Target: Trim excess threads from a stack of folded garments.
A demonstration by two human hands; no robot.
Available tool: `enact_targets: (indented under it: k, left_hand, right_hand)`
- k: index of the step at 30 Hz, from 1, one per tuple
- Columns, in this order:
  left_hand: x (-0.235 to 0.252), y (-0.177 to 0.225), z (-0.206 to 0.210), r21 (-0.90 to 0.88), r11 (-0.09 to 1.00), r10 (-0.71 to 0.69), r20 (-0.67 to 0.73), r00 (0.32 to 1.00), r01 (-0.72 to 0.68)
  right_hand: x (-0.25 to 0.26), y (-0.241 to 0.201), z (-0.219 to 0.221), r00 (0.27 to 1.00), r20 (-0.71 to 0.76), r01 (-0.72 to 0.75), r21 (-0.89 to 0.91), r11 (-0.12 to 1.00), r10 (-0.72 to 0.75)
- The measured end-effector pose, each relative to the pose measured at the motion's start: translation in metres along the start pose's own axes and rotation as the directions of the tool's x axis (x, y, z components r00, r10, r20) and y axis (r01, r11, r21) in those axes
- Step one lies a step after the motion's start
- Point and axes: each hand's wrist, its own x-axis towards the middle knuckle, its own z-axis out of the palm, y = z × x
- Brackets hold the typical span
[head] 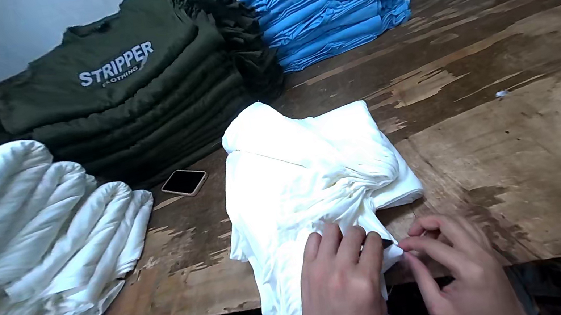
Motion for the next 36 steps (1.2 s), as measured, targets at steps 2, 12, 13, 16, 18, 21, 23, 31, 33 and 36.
enact_targets:
  k: [2,12,13,16,18,21,23,31,33,36]
  left_hand:
    - [0.001,0.001,-0.001,0.002,1.0,0.014,-0.001,1.0,-0.014]
    - [-0.004,-0.007,0.007,-0.145,0.983,-0.114,-0.02,0.993,0.11]
    - [-0.006,-0.011,0.008,-0.156,0.977,-0.151,-0.027,0.988,0.145]
    - [-0.015,-0.02,0.01,-0.204,0.956,-0.22,-0.019,0.975,0.212]
    - [-0.02,-0.025,0.01,-0.268,0.939,-0.23,-0.028,0.973,0.214]
    - [-0.03,-0.027,0.007,-0.315,0.931,-0.212,-0.066,0.975,0.182]
    - [-0.034,-0.023,0.007,-0.288,0.949,-0.157,-0.083,0.984,0.127]
    - [-0.023,-0.017,0.008,-0.358,0.914,-0.184,0.05,0.982,0.19]
    - [-0.016,-0.024,0.002,-0.44,0.852,-0.26,0.117,0.958,0.285]
    - [-0.003,-0.038,0.002,-0.492,0.744,-0.379,0.246,0.892,0.452]
  right_hand:
    - [-0.001,0.002,-0.005,0.999,-0.04,-0.02,0.017,1.0,0.021]
    - [0.001,0.003,-0.005,0.982,-0.008,0.189,0.053,0.981,-0.188]
    - [0.0,0.004,0.002,0.972,-0.031,0.233,-0.005,0.973,-0.233]
    - [0.002,0.009,0.015,0.947,-0.096,0.309,0.007,0.951,-0.306]
    - [0.008,0.016,0.006,0.958,-0.039,0.287,0.191,0.939,-0.285]
    - [0.018,0.034,-0.027,0.899,0.301,0.201,0.363,0.91,-0.318]
    - [0.02,0.043,-0.048,0.755,0.573,0.181,0.285,0.941,-0.319]
    - [0.015,-0.009,0.007,0.999,0.042,-0.015,0.223,0.975,0.006]
    - [0.016,-0.017,0.03,0.985,0.049,-0.158,0.666,0.729,0.168]
    - [0.03,-0.022,0.05,0.91,0.205,-0.35,0.846,0.402,0.36]
